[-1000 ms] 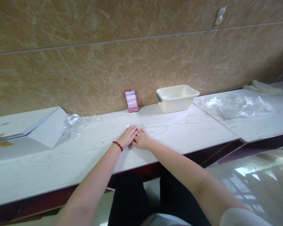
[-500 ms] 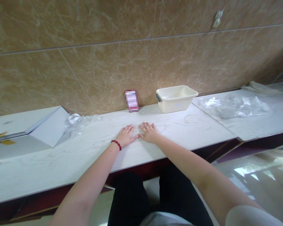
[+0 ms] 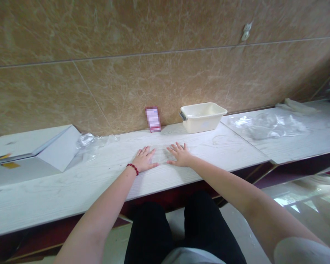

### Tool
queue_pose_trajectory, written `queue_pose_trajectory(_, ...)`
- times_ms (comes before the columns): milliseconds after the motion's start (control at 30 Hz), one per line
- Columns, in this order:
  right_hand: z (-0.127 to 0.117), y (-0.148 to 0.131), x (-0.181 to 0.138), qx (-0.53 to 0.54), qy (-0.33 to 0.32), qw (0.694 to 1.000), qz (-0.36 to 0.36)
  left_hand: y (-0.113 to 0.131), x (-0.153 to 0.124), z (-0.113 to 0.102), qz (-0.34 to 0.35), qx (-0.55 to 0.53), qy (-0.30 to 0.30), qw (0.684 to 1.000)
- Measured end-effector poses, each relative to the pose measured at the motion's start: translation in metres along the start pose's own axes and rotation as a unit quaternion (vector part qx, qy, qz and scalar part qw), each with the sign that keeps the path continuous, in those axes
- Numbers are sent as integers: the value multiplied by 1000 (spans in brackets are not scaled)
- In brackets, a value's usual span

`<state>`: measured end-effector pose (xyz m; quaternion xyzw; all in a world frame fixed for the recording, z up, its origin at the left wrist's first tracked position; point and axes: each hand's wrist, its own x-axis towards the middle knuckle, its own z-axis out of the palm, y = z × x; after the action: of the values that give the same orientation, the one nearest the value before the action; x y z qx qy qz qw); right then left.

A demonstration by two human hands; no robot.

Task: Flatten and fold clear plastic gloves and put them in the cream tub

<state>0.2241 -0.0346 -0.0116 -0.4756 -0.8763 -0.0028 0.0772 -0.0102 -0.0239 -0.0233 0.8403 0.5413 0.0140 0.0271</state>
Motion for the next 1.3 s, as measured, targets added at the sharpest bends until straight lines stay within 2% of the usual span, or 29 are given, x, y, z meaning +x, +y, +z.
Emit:
queue_pose_trajectory(200,-22,12,-20,-7,42,982,-185,0,0,1,0,3,3,1000)
queue_pose_trajectory(333,-26,10,-19,-40,34,971,-234,1,-1,0,-5,-8,6,1000)
queue_pose_trajectory(600,-35,-3,-10,-121,1,963,-241,1,5,-4,-38,-99,31,994)
queue_pose_trajectory(833,-33,-8,-6,-145,6,956,-255,48,-11,-7,26,-120,6,992)
queue_pose_trajectory(1000,-34,-8,-5,-114,32,959,-259,67,-20,-2,0,-106,33,994)
queue_pose_trajectory(1167,-39,-6,-2,-71,57,968,-236,62,-16,1,-16,-96,47,994)
queue_pose_trajectory(1300,-47,1,1,38,97,967,-234,60,-14,-12,-16,-151,33,988)
